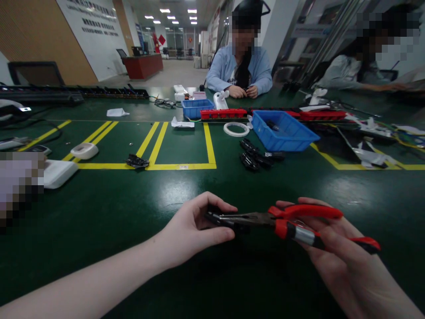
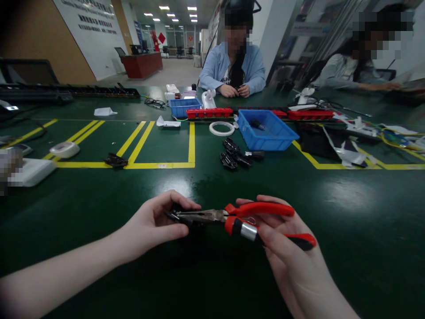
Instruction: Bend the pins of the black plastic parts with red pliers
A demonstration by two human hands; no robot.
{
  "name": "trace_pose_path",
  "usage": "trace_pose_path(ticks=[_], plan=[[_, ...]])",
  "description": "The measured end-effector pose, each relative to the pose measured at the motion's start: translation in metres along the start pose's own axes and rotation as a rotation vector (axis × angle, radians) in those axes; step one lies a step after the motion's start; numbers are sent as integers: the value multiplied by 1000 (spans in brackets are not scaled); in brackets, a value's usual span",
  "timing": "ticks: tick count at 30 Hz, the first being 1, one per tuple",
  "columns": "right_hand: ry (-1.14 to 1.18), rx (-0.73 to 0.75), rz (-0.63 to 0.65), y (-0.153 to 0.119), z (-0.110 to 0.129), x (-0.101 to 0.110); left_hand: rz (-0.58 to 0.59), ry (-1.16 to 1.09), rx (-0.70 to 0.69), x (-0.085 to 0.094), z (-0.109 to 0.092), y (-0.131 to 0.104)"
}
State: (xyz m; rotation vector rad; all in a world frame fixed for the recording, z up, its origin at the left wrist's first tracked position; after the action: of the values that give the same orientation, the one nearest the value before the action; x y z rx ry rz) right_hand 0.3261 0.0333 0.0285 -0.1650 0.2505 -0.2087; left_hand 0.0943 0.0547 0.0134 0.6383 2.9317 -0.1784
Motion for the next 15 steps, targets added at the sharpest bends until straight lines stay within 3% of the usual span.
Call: trace_pose_path(ticks=[4, 9, 15], plan=[[-38, 3, 28, -1, 0, -2, 0, 103, 36, 1, 2, -1], [-42, -19, 6, -3, -1, -1, 82, 259, 59, -2, 1, -3], [17, -67, 22, -4, 2, -6, 10, 383, 64, -6, -7, -7]])
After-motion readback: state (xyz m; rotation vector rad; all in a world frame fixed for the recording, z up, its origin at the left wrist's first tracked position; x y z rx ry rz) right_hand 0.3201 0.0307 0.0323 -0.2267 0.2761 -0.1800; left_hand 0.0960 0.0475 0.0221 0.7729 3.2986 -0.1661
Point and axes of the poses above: each hand's wrist, its own y-axis towards the middle knuckle, its own x-axis out of the back of the hand, z = x × y, the point moved 4 cm from there along y, towards the middle knuckle, and after that the axes turned 4 degrees about y, right-handed, at the moved point
